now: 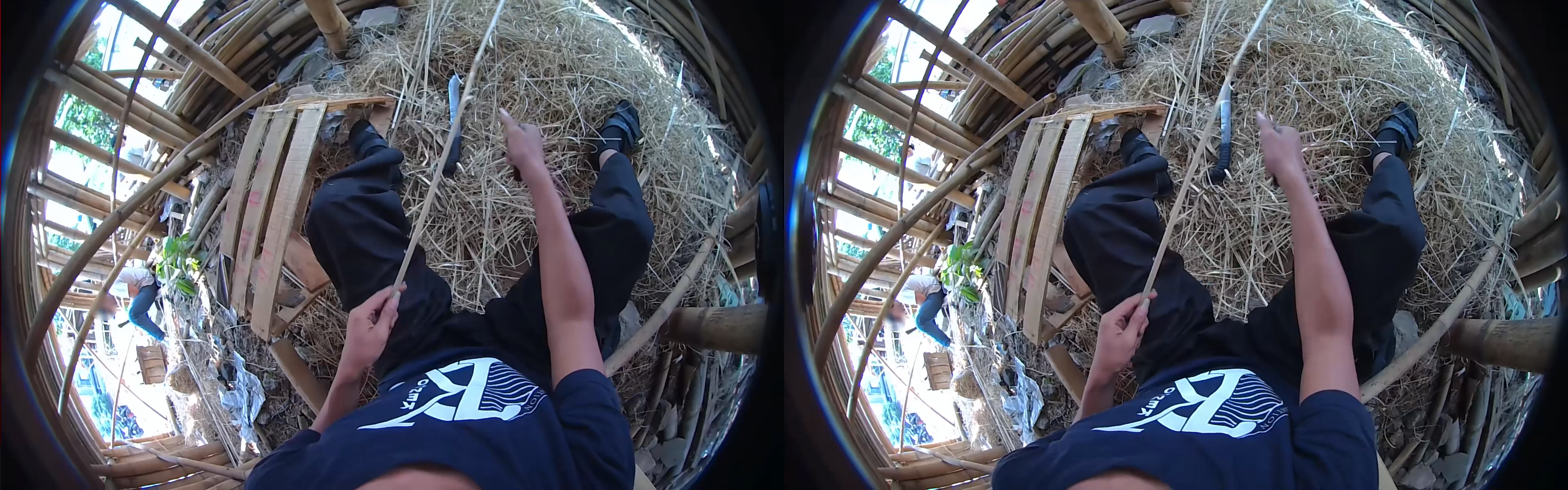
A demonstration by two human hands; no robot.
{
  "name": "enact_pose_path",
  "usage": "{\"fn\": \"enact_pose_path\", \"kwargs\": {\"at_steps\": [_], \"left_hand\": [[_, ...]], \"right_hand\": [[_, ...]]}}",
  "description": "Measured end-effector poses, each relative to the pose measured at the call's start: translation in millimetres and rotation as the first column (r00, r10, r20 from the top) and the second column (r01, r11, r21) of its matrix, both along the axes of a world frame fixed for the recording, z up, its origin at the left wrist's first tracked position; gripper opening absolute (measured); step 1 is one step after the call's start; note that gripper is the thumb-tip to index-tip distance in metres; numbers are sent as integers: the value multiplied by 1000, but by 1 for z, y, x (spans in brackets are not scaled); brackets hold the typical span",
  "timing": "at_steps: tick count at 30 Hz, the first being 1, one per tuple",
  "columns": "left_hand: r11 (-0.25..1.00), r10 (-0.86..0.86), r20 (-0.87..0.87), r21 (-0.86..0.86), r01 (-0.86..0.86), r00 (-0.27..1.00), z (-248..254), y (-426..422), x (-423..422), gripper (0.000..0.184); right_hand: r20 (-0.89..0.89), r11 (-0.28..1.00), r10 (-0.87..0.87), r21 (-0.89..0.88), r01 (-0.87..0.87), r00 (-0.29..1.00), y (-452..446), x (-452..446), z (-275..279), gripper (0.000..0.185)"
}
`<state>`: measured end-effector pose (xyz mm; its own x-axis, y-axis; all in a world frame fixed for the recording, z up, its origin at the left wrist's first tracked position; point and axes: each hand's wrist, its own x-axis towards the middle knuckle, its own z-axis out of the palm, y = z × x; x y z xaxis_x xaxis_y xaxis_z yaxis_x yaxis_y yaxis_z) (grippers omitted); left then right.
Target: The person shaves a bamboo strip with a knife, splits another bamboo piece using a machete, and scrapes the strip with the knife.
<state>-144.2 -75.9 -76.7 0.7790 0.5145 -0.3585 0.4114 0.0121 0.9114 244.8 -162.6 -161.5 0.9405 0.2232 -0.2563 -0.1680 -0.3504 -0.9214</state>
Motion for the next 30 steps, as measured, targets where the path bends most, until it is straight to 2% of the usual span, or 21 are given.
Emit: {"fn": "enact_pose_path", "kwargs": {"at_steps": [2, 3, 5, 6, 8, 10, 12, 13, 15, 18, 19, 20, 21, 22, 24, 25, 26, 28, 30], "left_hand": [[1000, 21, 32, 3, -21, 999, -2, 3, 16, 28], [1000, 5, 77, 13, -6, 997, -8, 5, 22, 29], [1000, -19, 126, 26, 16, 992, -10, 5, 30, 30], [998, -51, 110, -32, 55, 993, -8, 4, 34, 30], [991, -89, 101, -86, 98, 991, -7, 3, 40, 31], [984, -131, 62, -113, 137, 990, -11, 3, 44, 32], [986, -131, 72, -93, 138, 989, -13, 3, 53, 33], [987, -92, 95, -125, 104, 991, -9, 2, 61, 33], [981, -43, 146, -182, 70, 988, -3, -1, 79, 31], [981, -71, 185, -164, 102, 980, -8, 9, 93, 29], [982, 2, 196, -186, 35, 981, -10, 12, 98, 26], [982, 1, 202, -183, 37, 979, -8, 15, 102, 26], [988, 34, 219, -153, 0, 975, -5, 19, 107, 26], [991, 70, 234, -125, -41, 970, -2, 23, 110, 26], [989, 105, 235, -125, -77, 966, 3, 28, 117, 25], [991, 109, 249, -107, -85, 962, 5, 31, 121, 24], [992, 111, 263, -90, -90, 958, 7, 33, 125, 24], [992, 90, 281, -108, -62, 955, 5, 38, 129, 24], [998, 63, 299, -41, -53, 952, 3, 41, 133, 24]], "right_hand": [[-33, 969, 129, 216, -119, 991, 8, -31, 32, 58], [-26, 969, 129, 215, -120, 991, 13, -41, 41, 58], [-29, 914, 349, 230, -333, 937, 19, -57, 51, 58], [-22, 916, 342, 231, -328, 939, 20, -62, 50, 58], [194, 924, 300, 182, -335, 934, 23, -69, 45, 55], [196, 933, 247, 215, -287, 949, 23, -72, 50, 54], [296, 933, 253, 176, -313, 921, 20, -78, 57, 53], [284, 946, 269, 103, -308, 920, 19, -82, 62, 53], [281, 931, 320, 84, -355, 905, 19, -87, 63, 52], [276, 902, 386, 85, -423, 880, 17, -98, 68, 49], [356, 898, 358, 123, -423, 863, 17, -103, 68, 49], [434, 890, 325, 161, -427, 840, 16, -105, 68, 50], [433, 901, 345, 96, -423, 833, 15, -104, 69, 42], [436, 898, 348, 98, -428, 830, 14, -106, 70, 42], [437, 882, 468, -188, -431, 768, 11, -112, 71, 23], [458, 862, 507, -262, -434, 731, 12, -116, 69, 18], [454, 862, 506, -260, -435, 733, 14, -118, 64, 18], [465, 816, 569, -420, -397, 678, 18, -124, 61, 20], [456, 810, 580, -411, -418, 675, 18, -123, 58, 23]]}}
